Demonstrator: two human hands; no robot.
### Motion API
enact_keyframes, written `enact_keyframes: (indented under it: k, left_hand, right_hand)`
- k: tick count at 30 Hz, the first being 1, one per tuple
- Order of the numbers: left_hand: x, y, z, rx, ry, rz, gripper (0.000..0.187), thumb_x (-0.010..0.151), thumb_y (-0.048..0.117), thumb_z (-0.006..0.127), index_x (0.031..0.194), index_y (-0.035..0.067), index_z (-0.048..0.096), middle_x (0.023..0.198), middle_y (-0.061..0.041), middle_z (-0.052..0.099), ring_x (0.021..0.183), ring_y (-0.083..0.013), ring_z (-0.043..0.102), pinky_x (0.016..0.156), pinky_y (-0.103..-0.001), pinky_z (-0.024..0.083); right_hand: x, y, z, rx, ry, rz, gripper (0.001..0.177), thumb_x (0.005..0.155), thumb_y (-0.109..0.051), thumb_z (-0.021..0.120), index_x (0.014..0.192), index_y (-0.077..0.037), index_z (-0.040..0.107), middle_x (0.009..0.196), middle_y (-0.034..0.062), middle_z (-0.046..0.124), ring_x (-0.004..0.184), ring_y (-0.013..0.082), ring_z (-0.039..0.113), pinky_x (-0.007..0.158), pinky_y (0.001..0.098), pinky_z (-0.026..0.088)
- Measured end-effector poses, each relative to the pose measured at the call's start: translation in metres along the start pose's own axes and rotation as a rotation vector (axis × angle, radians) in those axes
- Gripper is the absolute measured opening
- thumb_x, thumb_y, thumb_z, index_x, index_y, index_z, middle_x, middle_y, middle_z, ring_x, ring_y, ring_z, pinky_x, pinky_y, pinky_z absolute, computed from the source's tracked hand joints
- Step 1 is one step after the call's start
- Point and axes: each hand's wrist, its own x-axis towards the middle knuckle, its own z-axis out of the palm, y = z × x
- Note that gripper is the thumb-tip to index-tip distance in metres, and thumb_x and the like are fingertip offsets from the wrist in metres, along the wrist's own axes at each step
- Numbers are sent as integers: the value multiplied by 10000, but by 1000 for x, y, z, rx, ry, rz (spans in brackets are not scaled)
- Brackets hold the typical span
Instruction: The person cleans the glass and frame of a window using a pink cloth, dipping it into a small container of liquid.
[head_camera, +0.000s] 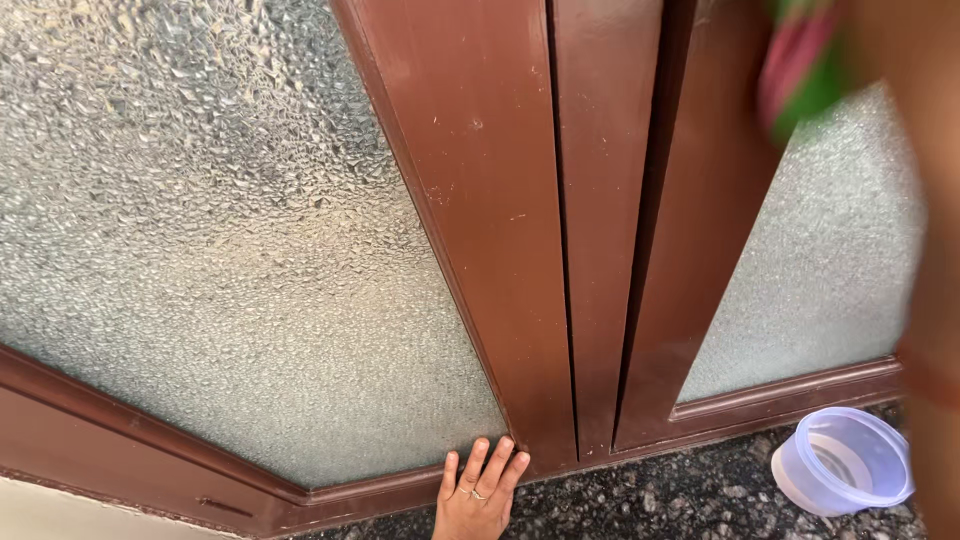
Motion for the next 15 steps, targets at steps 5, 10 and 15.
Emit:
enact_keyframes:
  k: [5, 10, 15]
  left_hand:
    - [7, 3, -2, -1, 34, -16, 607, 1001, 298, 572, 1577, 305, 381, 1639, 48, 335, 1543, -201, 229, 1267, -504, 125]
    - [9, -3, -3, 17, 72, 13, 587, 990, 258, 565, 1558, 296, 425, 1639, 35, 341, 1544, -221, 242, 1257, -514, 131]
    - [7, 1, 0, -21, 57, 2, 543, 992, 279, 568, 1526, 289, 469, 1625, 28, 371, 1529, -229, 265, 1237, -529, 148]
  right_hand:
    - [13, 11, -6, -56, -36, 18, 252, 745, -220, 835, 988, -160, 805, 799, 34, 634, 740, 253, 624, 629, 387, 407]
    - [-8, -2, -21, -40, -24, -59, 271, 732, -221, 831, 996, -168, 806, 822, 39, 630, 764, 267, 608, 665, 411, 395]
    - [-108, -29, -43, 75, -120, -113, 290, 718, -222, 826, 1004, -175, 807, 845, 45, 627, 787, 281, 593, 700, 434, 383]
